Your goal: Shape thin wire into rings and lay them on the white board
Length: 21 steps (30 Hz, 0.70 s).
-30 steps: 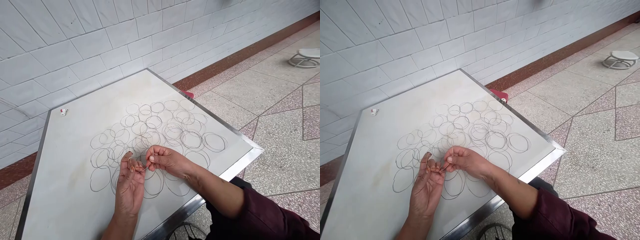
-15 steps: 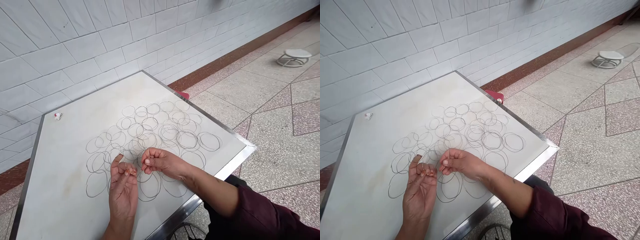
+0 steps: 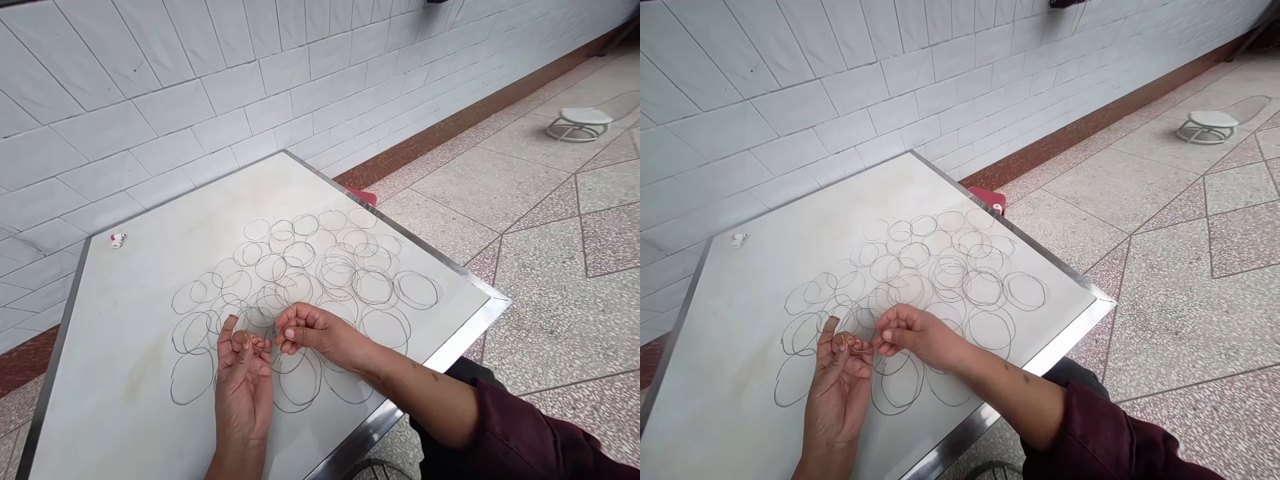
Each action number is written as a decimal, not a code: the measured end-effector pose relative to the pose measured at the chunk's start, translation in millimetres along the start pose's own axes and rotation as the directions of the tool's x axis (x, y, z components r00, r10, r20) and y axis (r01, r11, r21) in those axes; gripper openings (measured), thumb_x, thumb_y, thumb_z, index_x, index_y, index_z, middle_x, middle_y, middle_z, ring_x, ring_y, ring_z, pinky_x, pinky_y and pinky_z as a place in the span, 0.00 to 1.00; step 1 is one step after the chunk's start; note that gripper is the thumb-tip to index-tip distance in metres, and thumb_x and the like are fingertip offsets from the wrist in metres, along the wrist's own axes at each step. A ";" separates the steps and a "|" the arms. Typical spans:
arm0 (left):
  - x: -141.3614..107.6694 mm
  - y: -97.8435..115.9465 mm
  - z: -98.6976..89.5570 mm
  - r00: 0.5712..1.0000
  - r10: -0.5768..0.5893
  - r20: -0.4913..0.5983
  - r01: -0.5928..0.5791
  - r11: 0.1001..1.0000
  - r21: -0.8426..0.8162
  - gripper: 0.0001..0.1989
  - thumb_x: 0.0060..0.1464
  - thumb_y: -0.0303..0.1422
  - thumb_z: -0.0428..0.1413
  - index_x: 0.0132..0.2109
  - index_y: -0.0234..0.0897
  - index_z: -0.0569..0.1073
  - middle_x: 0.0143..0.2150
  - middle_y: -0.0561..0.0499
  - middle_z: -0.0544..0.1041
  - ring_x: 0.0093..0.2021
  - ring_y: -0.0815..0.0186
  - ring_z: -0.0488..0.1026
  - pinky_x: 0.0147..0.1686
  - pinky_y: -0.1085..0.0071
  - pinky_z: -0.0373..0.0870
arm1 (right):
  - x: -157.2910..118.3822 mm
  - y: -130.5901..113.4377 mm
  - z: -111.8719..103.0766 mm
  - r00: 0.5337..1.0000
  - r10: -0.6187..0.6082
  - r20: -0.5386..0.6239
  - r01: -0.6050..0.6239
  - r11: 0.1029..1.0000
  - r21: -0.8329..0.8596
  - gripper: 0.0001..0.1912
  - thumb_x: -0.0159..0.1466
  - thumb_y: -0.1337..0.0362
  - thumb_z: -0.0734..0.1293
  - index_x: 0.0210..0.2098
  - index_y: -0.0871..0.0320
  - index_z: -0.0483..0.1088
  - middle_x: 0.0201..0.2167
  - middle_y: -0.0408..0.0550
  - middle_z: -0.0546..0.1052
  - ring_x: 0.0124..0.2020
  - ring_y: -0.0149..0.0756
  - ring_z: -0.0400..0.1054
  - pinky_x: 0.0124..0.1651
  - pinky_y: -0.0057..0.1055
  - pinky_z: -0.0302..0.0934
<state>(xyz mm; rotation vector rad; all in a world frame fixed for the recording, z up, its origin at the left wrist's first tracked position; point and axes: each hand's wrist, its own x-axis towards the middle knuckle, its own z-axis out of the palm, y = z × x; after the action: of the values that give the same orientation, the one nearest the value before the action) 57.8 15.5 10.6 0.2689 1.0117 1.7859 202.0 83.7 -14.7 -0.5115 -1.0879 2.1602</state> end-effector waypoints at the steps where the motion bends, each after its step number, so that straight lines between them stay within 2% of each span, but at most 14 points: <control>1: 0.6 0.2 -0.4 1.000 0.004 -0.005 -0.004 1.000 0.003 0.25 0.46 0.23 0.68 0.51 0.44 0.76 0.29 0.60 0.70 0.33 0.73 0.70 0.40 0.75 0.74 | 0.2 2.1 0.4 1.000 0.000 -0.002 0.000 1.000 -0.024 0.17 0.61 0.53 0.74 0.43 0.58 0.73 0.36 0.45 0.78 0.36 0.30 0.72 0.45 0.33 0.66; 6: 4.4 1.7 -4.3 0.999 0.006 -0.049 -0.006 1.000 0.000 0.25 0.43 0.21 0.69 0.49 0.42 0.77 0.30 0.59 0.71 0.33 0.74 0.71 0.38 0.78 0.75 | -1.1 7.2 3.4 1.000 -0.004 -0.003 0.004 0.996 -0.092 0.19 0.62 0.51 0.73 0.45 0.58 0.75 0.38 0.46 0.78 0.37 0.30 0.72 0.47 0.34 0.66; 11: 5.6 3.4 -6.4 0.997 0.014 -0.078 -0.014 1.000 0.008 0.24 0.45 0.21 0.67 0.49 0.43 0.77 0.32 0.59 0.71 0.33 0.75 0.71 0.33 0.81 0.74 | -5.4 0.1 3.0 0.999 0.034 0.008 -0.034 0.993 0.109 0.18 0.65 0.51 0.71 0.47 0.58 0.75 0.41 0.47 0.77 0.40 0.30 0.73 0.45 0.30 0.65; 14: 4.6 3.9 -6.0 0.997 0.009 -0.082 -0.008 1.000 0.011 0.25 0.44 0.21 0.68 0.50 0.43 0.77 0.32 0.59 0.71 0.33 0.75 0.71 0.32 0.81 0.73 | -6.6 -1.9 1.6 0.995 0.094 0.039 -0.101 0.960 0.259 0.17 0.66 0.51 0.70 0.44 0.59 0.75 0.38 0.47 0.77 0.37 0.29 0.73 0.43 0.29 0.65; 18: 2.9 3.6 -5.8 0.999 0.017 -0.052 -0.016 0.999 0.029 0.25 0.45 0.22 0.68 0.50 0.43 0.77 0.31 0.58 0.71 0.32 0.74 0.70 0.28 0.81 0.72 | -6.3 0.8 1.1 0.983 0.173 0.062 -0.183 0.930 0.317 0.15 0.63 0.55 0.74 0.41 0.61 0.76 0.31 0.45 0.77 0.32 0.28 0.72 0.41 0.28 0.65; 21: 2.9 3.7 -6.8 0.999 0.021 -0.048 -0.020 0.999 0.028 0.25 0.44 0.22 0.68 0.50 0.42 0.77 0.32 0.58 0.71 0.32 0.75 0.69 0.28 0.81 0.72 | -6.1 2.8 1.6 0.983 0.177 0.049 -0.183 0.918 0.352 0.15 0.63 0.56 0.74 0.42 0.61 0.76 0.33 0.46 0.78 0.33 0.28 0.72 0.42 0.27 0.65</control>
<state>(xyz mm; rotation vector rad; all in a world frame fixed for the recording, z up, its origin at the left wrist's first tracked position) 50.0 14.1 8.3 0.2553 1.0722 1.8055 204.4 77.3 -15.7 -0.4384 -0.6518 2.4562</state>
